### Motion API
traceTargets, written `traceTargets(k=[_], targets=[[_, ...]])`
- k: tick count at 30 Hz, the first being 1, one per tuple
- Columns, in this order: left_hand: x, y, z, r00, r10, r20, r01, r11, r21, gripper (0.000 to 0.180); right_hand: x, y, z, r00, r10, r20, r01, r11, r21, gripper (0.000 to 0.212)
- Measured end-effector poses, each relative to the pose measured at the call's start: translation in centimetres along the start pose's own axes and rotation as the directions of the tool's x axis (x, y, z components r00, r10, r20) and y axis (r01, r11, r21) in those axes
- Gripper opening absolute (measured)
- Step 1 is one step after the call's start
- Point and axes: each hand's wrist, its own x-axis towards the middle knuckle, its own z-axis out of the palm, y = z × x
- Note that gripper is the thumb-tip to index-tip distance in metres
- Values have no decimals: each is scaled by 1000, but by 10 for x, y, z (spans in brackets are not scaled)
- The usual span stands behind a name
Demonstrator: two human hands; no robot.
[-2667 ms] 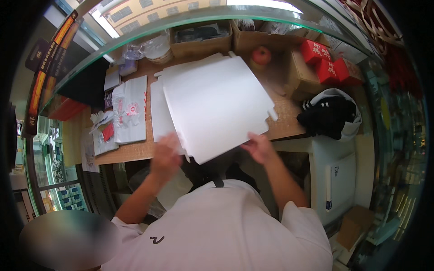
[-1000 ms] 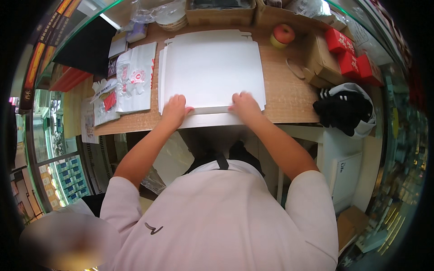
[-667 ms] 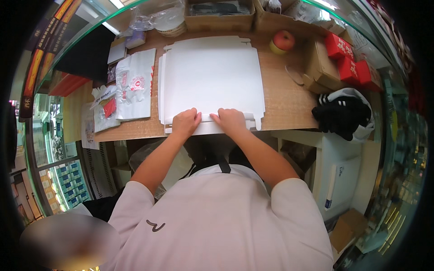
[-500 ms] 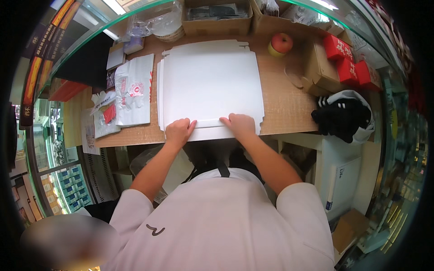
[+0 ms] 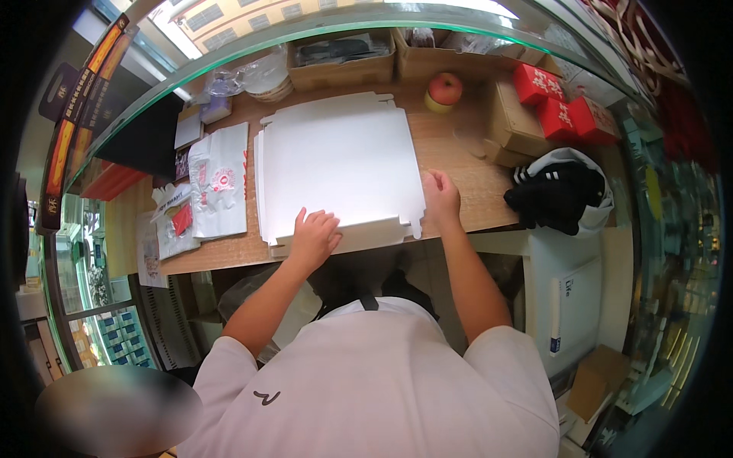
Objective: The person removes a flat white cardboard box from a plastic wrapper, folds it into shape, and stacks it with other boxes. They repeat this process with additional boxes, using a knife to cut open a plastic-wrapped stack before folding each unit.
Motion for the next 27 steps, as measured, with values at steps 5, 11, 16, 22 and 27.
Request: traceTargets(k=[5, 11, 16, 22, 27], targets=[[1, 17, -39, 996, 86, -32, -90, 979, -183, 18, 19, -29, -31, 803, 418, 426, -540, 812, 221, 36], [-29, -21, -86, 951, 309, 25, -308, 951, -21, 28, 2, -53, -61, 773, 285, 567, -523, 792, 315, 22], [-39, -7, -94, 996, -76, 50, 74, 997, 38, 54, -72, -30, -38, 768, 386, 512, -603, 704, 375, 21], [-59, 34, -9, 996, 19, 83, -9, 993, -120, 41, -153, -11, 39, 689, 503, 522, -724, 435, 535, 16], [-67, -1, -4, 993, 102, 63, -95, 989, -109, 34, -150, -29, 30, 766, 348, 541, -347, 932, -109, 15]])
